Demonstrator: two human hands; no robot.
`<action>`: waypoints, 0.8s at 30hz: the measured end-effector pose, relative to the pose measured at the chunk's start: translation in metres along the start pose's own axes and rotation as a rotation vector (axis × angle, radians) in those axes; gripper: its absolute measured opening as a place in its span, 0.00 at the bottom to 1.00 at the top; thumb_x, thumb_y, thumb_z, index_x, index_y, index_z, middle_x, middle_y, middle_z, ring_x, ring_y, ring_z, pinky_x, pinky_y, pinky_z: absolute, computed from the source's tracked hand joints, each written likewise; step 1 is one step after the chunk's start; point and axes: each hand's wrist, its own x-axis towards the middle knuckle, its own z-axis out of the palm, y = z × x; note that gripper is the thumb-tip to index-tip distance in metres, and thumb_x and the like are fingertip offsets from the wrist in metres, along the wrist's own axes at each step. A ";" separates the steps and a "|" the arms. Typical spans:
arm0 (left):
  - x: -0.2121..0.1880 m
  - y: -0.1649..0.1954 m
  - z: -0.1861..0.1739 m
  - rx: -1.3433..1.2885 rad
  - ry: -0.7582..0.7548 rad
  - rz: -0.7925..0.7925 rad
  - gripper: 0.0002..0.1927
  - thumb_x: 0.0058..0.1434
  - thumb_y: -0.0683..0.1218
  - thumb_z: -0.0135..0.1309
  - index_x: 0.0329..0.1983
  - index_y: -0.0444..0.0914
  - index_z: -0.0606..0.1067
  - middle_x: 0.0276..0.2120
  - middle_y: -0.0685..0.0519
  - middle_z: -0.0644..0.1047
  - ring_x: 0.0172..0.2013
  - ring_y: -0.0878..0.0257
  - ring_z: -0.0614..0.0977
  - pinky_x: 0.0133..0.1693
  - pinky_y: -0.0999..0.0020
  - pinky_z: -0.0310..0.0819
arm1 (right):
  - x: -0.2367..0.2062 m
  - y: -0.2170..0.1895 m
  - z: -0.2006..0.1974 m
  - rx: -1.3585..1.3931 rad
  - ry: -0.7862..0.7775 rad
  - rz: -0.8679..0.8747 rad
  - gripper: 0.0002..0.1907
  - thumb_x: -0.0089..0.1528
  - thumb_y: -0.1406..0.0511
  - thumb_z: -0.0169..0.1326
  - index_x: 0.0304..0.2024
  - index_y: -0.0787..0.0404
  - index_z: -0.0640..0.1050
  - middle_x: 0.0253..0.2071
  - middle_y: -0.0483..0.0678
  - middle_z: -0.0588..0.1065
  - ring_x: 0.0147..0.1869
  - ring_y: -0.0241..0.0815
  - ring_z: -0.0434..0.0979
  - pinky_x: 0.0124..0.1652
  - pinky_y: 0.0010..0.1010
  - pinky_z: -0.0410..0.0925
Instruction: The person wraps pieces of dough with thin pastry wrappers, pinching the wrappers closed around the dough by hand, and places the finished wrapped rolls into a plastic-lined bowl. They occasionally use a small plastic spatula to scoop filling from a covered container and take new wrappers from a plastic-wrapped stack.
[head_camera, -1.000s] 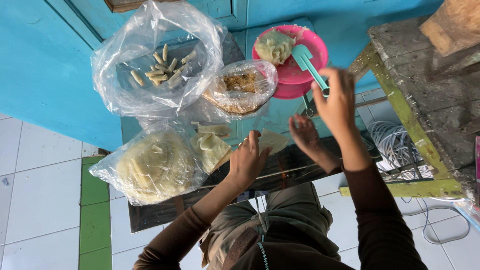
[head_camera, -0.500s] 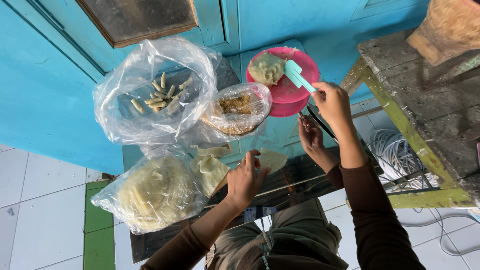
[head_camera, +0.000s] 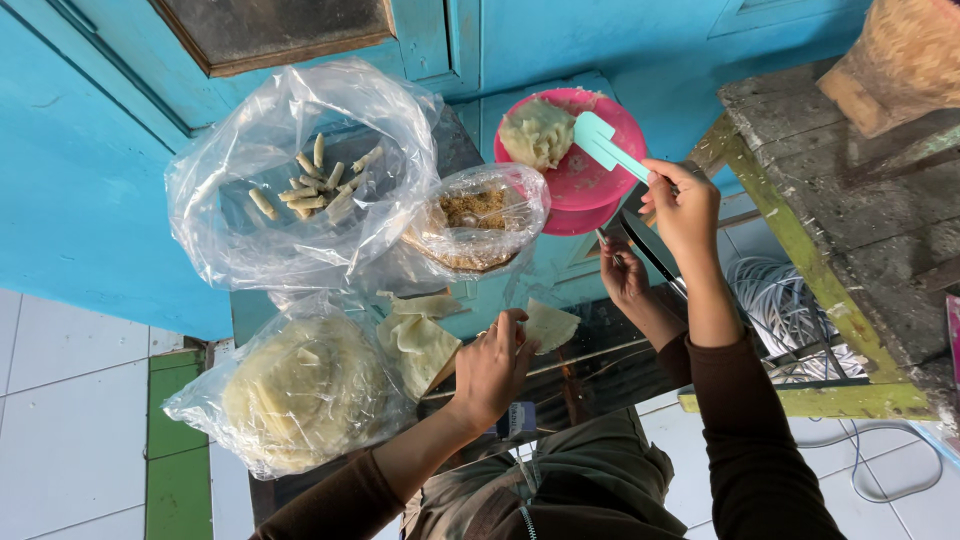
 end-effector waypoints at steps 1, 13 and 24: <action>0.000 0.000 0.000 0.002 -0.010 -0.009 0.17 0.66 0.50 0.57 0.52 0.40 0.67 0.30 0.54 0.78 0.30 0.54 0.83 0.26 0.60 0.73 | -0.001 0.001 -0.001 -0.010 0.007 0.003 0.11 0.71 0.72 0.52 0.55 0.67 0.81 0.37 0.48 0.77 0.35 0.34 0.80 0.34 0.25 0.74; 0.002 -0.002 0.000 -0.068 -0.006 -0.035 0.17 0.65 0.48 0.58 0.49 0.38 0.65 0.30 0.52 0.77 0.29 0.52 0.82 0.26 0.59 0.73 | -0.008 -0.007 -0.015 -0.061 0.050 -0.058 0.12 0.73 0.70 0.52 0.56 0.65 0.80 0.43 0.50 0.78 0.39 0.35 0.81 0.33 0.25 0.75; 0.004 -0.007 0.000 -0.408 -0.050 -0.112 0.17 0.66 0.43 0.58 0.49 0.35 0.63 0.30 0.46 0.71 0.29 0.53 0.74 0.33 0.59 0.72 | -0.015 -0.023 0.013 -0.304 -0.011 -0.331 0.14 0.71 0.75 0.50 0.59 0.65 0.78 0.48 0.52 0.73 0.45 0.42 0.81 0.38 0.29 0.76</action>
